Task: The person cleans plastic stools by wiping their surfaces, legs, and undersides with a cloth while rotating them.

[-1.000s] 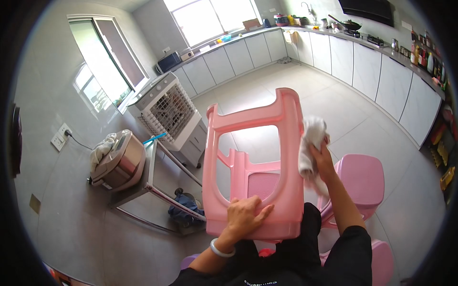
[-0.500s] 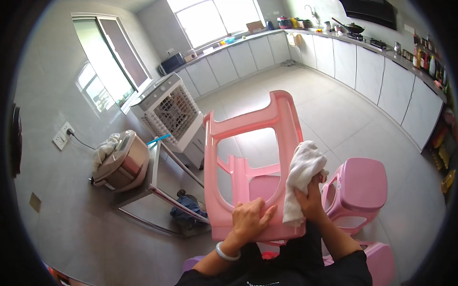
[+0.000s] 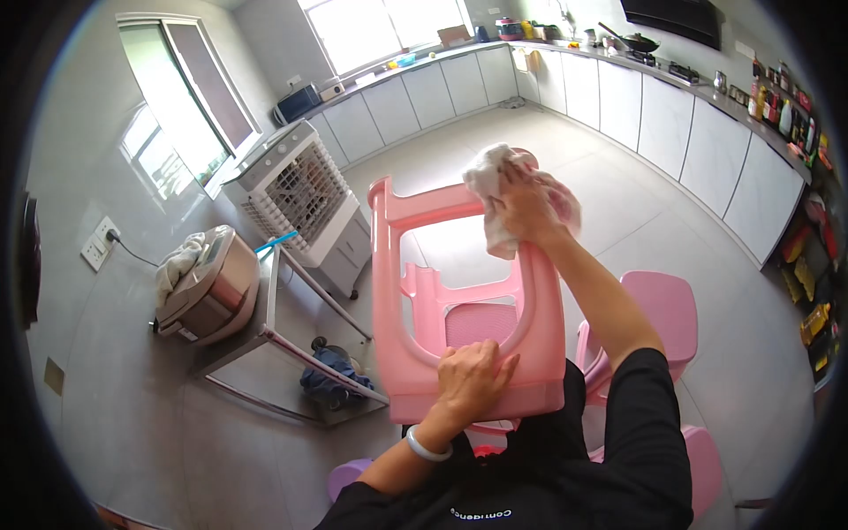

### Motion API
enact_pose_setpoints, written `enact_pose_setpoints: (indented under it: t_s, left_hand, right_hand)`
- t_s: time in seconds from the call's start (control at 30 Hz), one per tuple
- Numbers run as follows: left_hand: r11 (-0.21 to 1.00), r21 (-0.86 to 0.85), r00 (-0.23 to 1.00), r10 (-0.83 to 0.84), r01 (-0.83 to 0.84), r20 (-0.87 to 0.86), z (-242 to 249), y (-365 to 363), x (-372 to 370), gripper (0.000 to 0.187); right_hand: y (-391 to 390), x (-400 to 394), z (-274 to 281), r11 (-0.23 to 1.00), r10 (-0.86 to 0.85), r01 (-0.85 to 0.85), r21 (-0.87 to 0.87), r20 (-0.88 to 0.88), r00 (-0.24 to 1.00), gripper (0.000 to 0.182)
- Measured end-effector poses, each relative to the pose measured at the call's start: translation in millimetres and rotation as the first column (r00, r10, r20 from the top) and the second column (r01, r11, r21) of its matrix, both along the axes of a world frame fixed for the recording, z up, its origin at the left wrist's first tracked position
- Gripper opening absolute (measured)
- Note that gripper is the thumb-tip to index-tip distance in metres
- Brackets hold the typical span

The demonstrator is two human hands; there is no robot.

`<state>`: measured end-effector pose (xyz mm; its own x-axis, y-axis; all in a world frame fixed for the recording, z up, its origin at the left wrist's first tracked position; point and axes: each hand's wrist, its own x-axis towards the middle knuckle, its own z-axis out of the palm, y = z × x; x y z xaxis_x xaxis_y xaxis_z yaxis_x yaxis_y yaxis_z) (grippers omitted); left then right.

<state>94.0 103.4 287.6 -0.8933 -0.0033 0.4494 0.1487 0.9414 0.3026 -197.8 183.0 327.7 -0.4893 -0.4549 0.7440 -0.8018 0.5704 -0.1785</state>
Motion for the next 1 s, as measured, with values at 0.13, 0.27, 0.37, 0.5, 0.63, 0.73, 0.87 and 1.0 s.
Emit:
enact_pose_setpoints:
  t_s: [0.13,0.27,0.37,0.5,0.63,0.73,0.87,1.0]
  left_hand:
    - [1.000,-0.007,1.000,0.017,-0.017,0.022,-4.0,-0.4,-3.1,0.032]
    - [1.000,-0.018,1.000,-0.020,0.020,-0.010,-12.0,4.0,-7.2,0.031]
    - [0.999,-0.032,1.000,0.004,-0.004,0.014,-7.1,5.5,-7.9,0.031]
    - [1.000,-0.004,1.000,-0.009,0.009,0.000,-8.1,-3.4,-8.6,0.032]
    - [0.999,0.030,1.000,-0.014,0.014,0.020,-7.0,-9.3,-7.3,0.033]
    - [1.000,0.025,1.000,-0.012,0.012,0.007,-5.4,-7.6,-8.3,0.034]
    - [1.000,0.029,0.999,0.003,-0.004,0.037,-5.6,-0.1,-14.1,0.034]
    - [1.000,0.016,1.000,-0.014,0.014,0.010,-5.2,3.2,-13.1,0.036]
  right_hand:
    - [-55.5,16.5,14.3,0.906,0.155,-0.025,0.422,-0.278,0.948,0.046]
    - [-140.5,21.8,10.2,0.867,0.428,-0.342,0.361,-0.192,0.883,0.042]
    - [-180.6,28.7,23.6,0.843,0.280,-0.284,0.457,0.078,0.957,0.044]
    - [-197.9,42.7,15.0,0.845,0.276,-0.243,0.475,0.001,0.961,0.046]
    - [-189.1,77.0,-17.3,0.794,0.591,-0.543,0.273,-0.138,0.795,0.041]
    - [-166.0,105.1,-17.4,0.605,0.786,-0.766,0.218,-0.012,0.618,0.033]
    - [-137.2,130.0,-15.8,0.486,0.853,-0.850,0.204,0.100,0.512,0.040]
    - [-130.3,139.2,-27.9,0.561,0.817,-0.819,0.116,0.084,0.571,0.043]
